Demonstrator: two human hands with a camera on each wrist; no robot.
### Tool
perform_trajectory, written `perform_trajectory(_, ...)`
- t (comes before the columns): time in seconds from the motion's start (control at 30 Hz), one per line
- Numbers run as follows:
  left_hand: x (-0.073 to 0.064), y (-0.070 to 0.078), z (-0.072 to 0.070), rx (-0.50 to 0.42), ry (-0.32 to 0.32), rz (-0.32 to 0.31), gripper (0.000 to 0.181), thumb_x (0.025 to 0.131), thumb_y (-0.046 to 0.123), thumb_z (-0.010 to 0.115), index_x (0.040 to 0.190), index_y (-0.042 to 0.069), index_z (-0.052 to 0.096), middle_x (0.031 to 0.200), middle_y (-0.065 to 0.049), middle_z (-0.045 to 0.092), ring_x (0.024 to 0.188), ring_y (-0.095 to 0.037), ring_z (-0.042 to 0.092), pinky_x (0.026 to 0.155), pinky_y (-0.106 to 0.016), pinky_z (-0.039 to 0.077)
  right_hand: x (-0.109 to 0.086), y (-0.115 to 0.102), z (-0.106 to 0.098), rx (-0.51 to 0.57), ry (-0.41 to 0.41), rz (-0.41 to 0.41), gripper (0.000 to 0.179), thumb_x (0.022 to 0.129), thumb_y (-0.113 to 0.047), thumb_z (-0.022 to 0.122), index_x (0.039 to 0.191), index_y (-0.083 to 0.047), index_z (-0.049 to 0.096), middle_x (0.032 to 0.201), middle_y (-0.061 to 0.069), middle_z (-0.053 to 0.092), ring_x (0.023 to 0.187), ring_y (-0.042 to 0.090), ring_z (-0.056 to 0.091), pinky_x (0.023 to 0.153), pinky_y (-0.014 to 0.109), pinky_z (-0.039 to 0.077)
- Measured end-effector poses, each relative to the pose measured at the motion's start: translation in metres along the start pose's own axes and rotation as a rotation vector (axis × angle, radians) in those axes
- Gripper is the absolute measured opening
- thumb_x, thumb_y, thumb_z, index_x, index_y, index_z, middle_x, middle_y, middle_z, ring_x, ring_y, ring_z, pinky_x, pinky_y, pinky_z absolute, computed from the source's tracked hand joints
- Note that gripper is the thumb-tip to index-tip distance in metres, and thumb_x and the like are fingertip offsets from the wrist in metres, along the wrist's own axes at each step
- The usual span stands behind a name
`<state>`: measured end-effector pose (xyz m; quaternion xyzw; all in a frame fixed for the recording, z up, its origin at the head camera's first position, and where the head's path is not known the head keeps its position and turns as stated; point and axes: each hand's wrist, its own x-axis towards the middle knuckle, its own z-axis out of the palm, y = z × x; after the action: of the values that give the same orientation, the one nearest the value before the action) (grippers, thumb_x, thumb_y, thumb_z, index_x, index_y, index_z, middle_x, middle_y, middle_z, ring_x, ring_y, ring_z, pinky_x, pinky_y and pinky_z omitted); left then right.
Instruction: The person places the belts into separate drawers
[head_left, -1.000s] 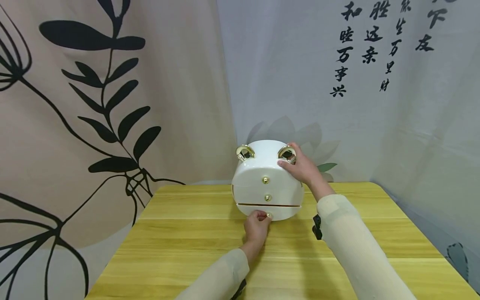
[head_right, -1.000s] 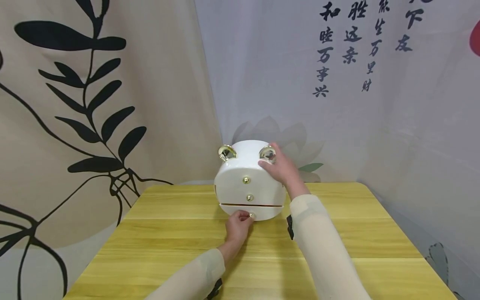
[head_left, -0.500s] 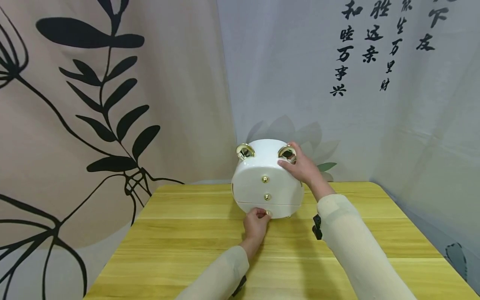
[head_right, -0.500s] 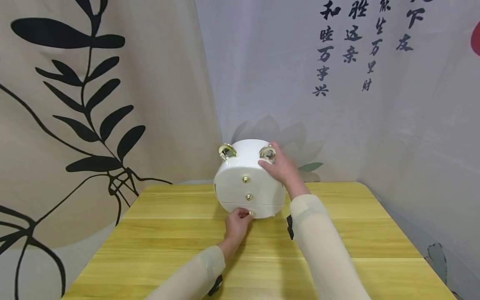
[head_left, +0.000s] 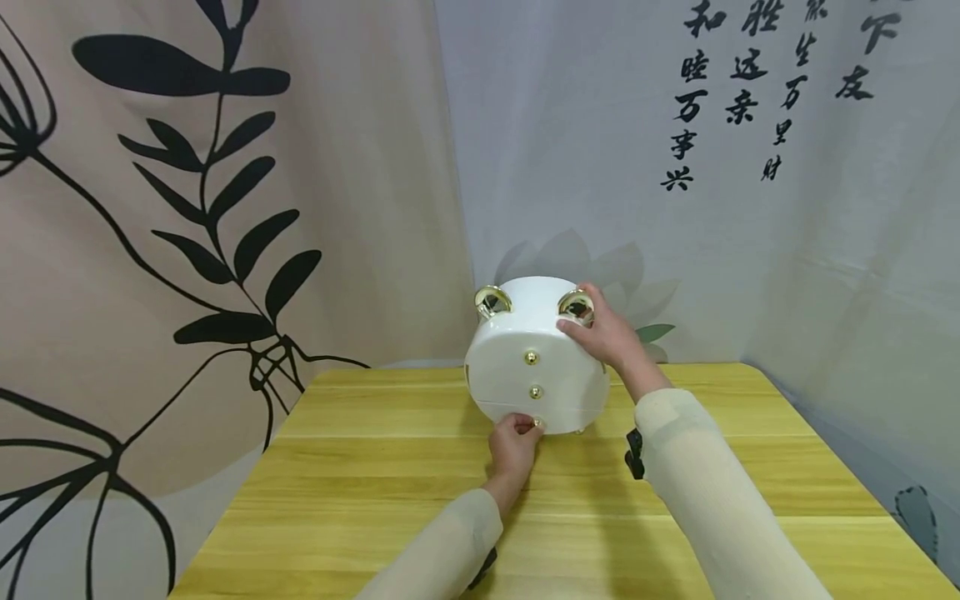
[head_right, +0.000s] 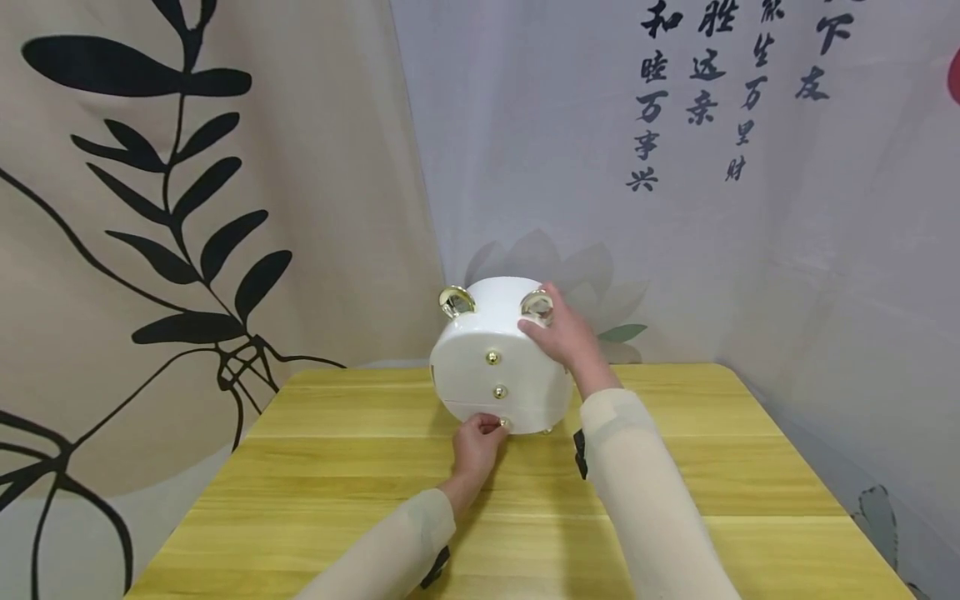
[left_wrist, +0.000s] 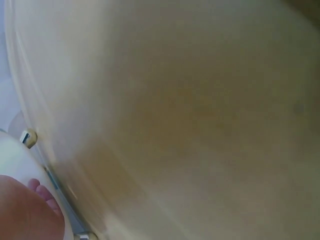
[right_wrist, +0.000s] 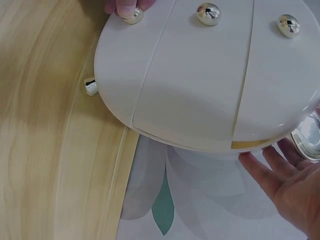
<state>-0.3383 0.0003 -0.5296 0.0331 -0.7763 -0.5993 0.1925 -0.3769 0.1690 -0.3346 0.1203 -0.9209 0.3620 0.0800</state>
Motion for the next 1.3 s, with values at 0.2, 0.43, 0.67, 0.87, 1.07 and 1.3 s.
perform_trajectory(0.2, 0.002, 0.002, 0.0, -0.002, -0.012, -0.026, 0.013, 0.077, 0.002, 0.081, 0.083, 0.0, 0.07, 0.074, -0.001, 0.067, 0.07, -0.009, 0.06, 0.065, -0.026, 0.051, 0.002, 0.002, 0.001, -0.005, 0.006, -0.005, 0.078, 0.098, -0.045, 0.058, 0.156, -0.017, 0.014, 0.139, 0.031, 0.048, 0.115, 0.048, 0.054, 0.091, 0.061, 0.044)
perform_trajectory(0.43, 0.004, 0.005, 0.002, 0.0, -0.04, -0.043, 0.012, 0.078, 0.002, 0.082, 0.082, 0.003, 0.07, 0.074, 0.001, 0.066, 0.069, -0.008, 0.059, 0.064, -0.025, 0.05, 0.003, 0.003, -0.005, -0.007, -0.004, -0.005, 0.078, 0.099, -0.044, 0.057, 0.157, -0.017, 0.012, 0.127, 0.032, 0.055, 0.108, 0.047, 0.058, 0.088, 0.061, 0.045)
perform_trajectory(0.67, 0.007, 0.001, 0.002, -0.002, -0.053, -0.024, 0.011, 0.079, 0.003, 0.081, 0.082, 0.003, 0.071, 0.074, 0.001, 0.067, 0.07, -0.008, 0.059, 0.065, -0.025, 0.05, 0.005, 0.005, -0.007, 0.002, -0.014, 0.005, 0.076, 0.099, -0.044, 0.057, 0.156, -0.019, 0.013, 0.128, 0.03, 0.056, 0.11, 0.046, 0.058, 0.091, 0.061, 0.045)
perform_trajectory(0.87, 0.009, -0.003, -0.003, 0.014, -0.052, -0.015, 0.01, 0.079, 0.004, 0.081, 0.081, 0.003, 0.071, 0.073, 0.0, 0.067, 0.069, -0.009, 0.059, 0.063, -0.025, 0.05, 0.006, 0.003, -0.005, 0.003, -0.034, 0.01, 0.078, 0.099, -0.046, 0.056, 0.158, -0.021, 0.01, 0.124, 0.028, 0.058, 0.109, 0.044, 0.059, 0.089, 0.059, 0.046)
perform_trajectory(1.07, 0.011, -0.001, -0.002, 0.009, -0.055, -0.009, 0.009, 0.082, 0.005, 0.079, 0.085, 0.002, 0.071, 0.075, 0.0, 0.067, 0.071, -0.01, 0.06, 0.065, -0.027, 0.051, 0.006, 0.003, -0.007, 0.007, -0.03, 0.001, 0.078, 0.099, -0.045, 0.056, 0.157, -0.021, 0.011, 0.13, 0.03, 0.055, 0.112, 0.045, 0.058, 0.088, 0.06, 0.046)
perform_trajectory(1.3, 0.011, 0.001, 0.001, 0.045, -0.061, -0.032, 0.009, 0.082, 0.006, 0.08, 0.084, 0.004, 0.072, 0.075, 0.001, 0.067, 0.071, -0.01, 0.06, 0.066, -0.028, 0.051, 0.006, 0.008, -0.009, 0.01, -0.051, 0.028, 0.08, 0.099, -0.046, 0.055, 0.158, -0.021, 0.006, 0.136, 0.031, 0.05, 0.117, 0.046, 0.055, 0.093, 0.061, 0.044)
